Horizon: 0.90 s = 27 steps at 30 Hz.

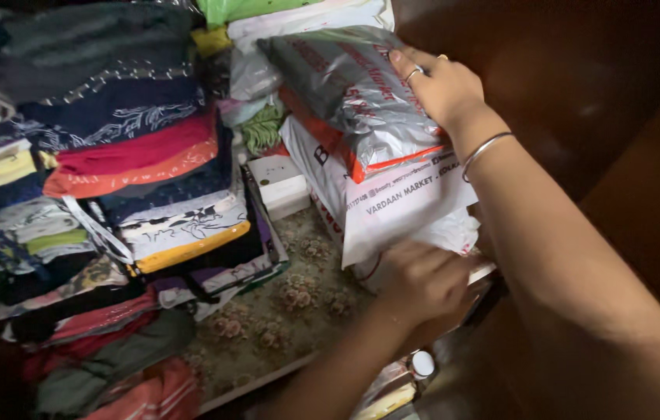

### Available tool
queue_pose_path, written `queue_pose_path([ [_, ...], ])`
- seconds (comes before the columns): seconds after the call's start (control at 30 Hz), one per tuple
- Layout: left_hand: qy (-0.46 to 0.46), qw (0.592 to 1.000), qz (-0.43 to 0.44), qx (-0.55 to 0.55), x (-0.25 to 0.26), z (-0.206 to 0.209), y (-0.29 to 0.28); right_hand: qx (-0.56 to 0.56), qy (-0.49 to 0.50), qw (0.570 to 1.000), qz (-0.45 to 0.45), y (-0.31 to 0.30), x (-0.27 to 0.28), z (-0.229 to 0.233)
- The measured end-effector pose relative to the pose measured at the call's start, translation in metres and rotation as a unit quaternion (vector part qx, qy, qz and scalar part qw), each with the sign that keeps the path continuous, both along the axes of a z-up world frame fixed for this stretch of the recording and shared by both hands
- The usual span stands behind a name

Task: The person folds various clothing items, including jeans and patterned shirts, on a bed with a checkered sheet. They then move the folded clothes to a wooden shelf and stack them neatly among other folded garments.

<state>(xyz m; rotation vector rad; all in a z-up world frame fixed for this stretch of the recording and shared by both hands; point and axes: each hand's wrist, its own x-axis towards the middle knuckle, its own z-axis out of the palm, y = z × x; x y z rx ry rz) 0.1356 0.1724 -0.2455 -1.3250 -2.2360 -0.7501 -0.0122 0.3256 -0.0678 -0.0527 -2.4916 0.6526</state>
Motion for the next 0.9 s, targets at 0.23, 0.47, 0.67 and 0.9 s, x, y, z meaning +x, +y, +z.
queue_pose_path([
  [0.23, 0.325, 0.927, 0.168, 0.08, -0.05, 0.055, 0.017, 0.012, -0.045, 0.999, -0.026, -0.004, 0.004, 0.003],
  [0.47, 0.342, 0.903, 0.255, 0.049, -0.081, 0.031, 0.08, 0.045, 0.012, 0.999, -0.003, -0.002, 0.0, 0.001],
  [0.67, 0.358, 0.903, 0.231, 0.049, -0.091, 0.011, 0.087, 0.027, -0.036, 0.999, 0.009, 0.001, 0.007, 0.0],
  [0.9, 0.317, 0.941, 0.108, 0.059, -0.064, 0.037, 0.049, 0.04, -0.03, 0.998, -0.031, 0.007, -0.001, -0.018],
])
